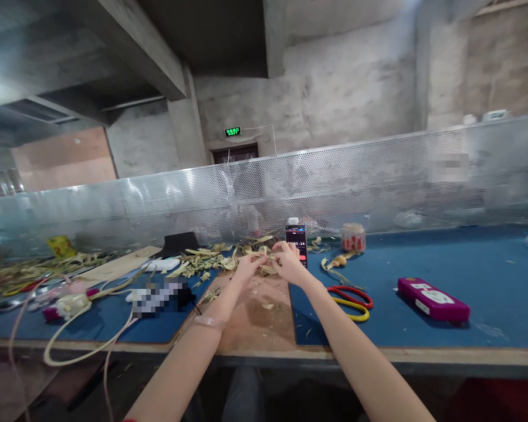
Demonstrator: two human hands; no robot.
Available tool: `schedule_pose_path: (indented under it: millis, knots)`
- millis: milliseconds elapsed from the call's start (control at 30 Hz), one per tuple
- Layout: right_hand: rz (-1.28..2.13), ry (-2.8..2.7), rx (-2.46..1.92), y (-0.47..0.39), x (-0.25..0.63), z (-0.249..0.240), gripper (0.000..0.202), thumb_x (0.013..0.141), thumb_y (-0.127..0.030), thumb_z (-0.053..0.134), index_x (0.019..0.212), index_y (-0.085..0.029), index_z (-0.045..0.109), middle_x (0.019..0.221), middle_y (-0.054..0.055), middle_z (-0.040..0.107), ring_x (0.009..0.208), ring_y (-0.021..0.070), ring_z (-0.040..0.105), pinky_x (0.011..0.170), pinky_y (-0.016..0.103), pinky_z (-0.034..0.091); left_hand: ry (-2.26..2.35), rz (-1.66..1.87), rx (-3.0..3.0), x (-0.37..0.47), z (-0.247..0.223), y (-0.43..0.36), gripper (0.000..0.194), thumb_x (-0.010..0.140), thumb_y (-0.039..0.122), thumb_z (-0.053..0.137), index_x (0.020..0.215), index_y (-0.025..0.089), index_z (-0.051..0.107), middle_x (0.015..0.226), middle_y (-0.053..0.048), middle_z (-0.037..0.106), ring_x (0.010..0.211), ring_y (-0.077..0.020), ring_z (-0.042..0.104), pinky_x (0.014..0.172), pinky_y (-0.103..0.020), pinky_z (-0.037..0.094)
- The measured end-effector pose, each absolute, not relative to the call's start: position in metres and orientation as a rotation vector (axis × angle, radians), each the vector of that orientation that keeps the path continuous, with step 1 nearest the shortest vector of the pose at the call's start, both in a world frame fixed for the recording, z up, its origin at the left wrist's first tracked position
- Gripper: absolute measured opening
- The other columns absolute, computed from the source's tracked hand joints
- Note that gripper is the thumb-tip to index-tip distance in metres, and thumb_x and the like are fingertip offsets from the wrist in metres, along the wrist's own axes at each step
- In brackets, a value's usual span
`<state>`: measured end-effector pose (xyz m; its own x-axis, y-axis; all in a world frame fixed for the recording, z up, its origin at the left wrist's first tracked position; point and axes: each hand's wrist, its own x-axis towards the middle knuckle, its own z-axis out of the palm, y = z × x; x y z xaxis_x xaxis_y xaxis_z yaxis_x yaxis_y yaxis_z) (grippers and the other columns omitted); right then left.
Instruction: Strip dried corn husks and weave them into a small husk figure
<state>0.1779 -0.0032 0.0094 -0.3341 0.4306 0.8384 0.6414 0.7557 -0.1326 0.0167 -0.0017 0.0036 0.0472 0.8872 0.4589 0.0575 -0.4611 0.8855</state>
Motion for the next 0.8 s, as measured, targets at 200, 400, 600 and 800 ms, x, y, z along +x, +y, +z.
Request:
schedule_pose_path:
  millis: [200, 400, 600, 800]
  knots:
    - [-0.306, -1.936, -0.873, 0.008, 0.184, 0.002, 0.025, 0.077, -0.028, 0.052, 0.056, -0.020, 0.063, 0.098, 0.005, 0.058, 0.090, 0.0228, 0.042, 0.073, 0.035, 0.031, 0.969, 1.432, 1.633, 0.019, 0.000, -0.005, 0.031, 0.064, 0.037, 0.067, 0.085, 0.013, 0.065, 0.073, -0.006, 0.068, 0.073, -0.0184, 0.063, 0.063, -0.025, 0.043]
    - [-0.243, -1.804, -0.947, 0.016, 0.181, -0.002, 0.030, 0.082, -0.037, 0.047, 0.065, -0.022, 0.066, 0.096, 0.005, 0.060, 0.088, 0.0227, 0.043, 0.070, 0.034, 0.032, 1.061, 1.341, 1.753, 0.026, -0.003, -0.008, 0.030, 0.063, 0.032, 0.067, 0.084, 0.012, 0.068, 0.075, -0.008, 0.069, 0.073, -0.0185, 0.062, 0.071, -0.028, 0.045]
    - [-0.258, -1.741, -0.879, 0.015, 0.177, -0.001, 0.027, 0.079, -0.032, 0.051, 0.058, -0.019, 0.064, 0.093, 0.005, 0.060, 0.086, 0.0221, 0.043, 0.070, 0.035, 0.031, 1.058, 1.326, 1.814, 0.027, -0.004, -0.006, 0.027, 0.064, 0.030, 0.066, 0.083, 0.011, 0.068, 0.080, -0.008, 0.068, 0.075, -0.0173, 0.060, 0.073, -0.028, 0.045]
    - [-0.325, -1.731, -0.861, 0.013, 0.177, 0.000, 0.023, 0.076, -0.025, 0.052, 0.057, -0.018, 0.062, 0.095, 0.006, 0.057, 0.087, 0.0230, 0.042, 0.071, 0.036, 0.030, 0.985, 1.299, 1.882, 0.030, -0.004, -0.009, 0.030, 0.066, 0.032, 0.063, 0.085, 0.009, 0.068, 0.075, -0.007, 0.066, 0.068, -0.0138, 0.057, 0.067, -0.024, 0.043]
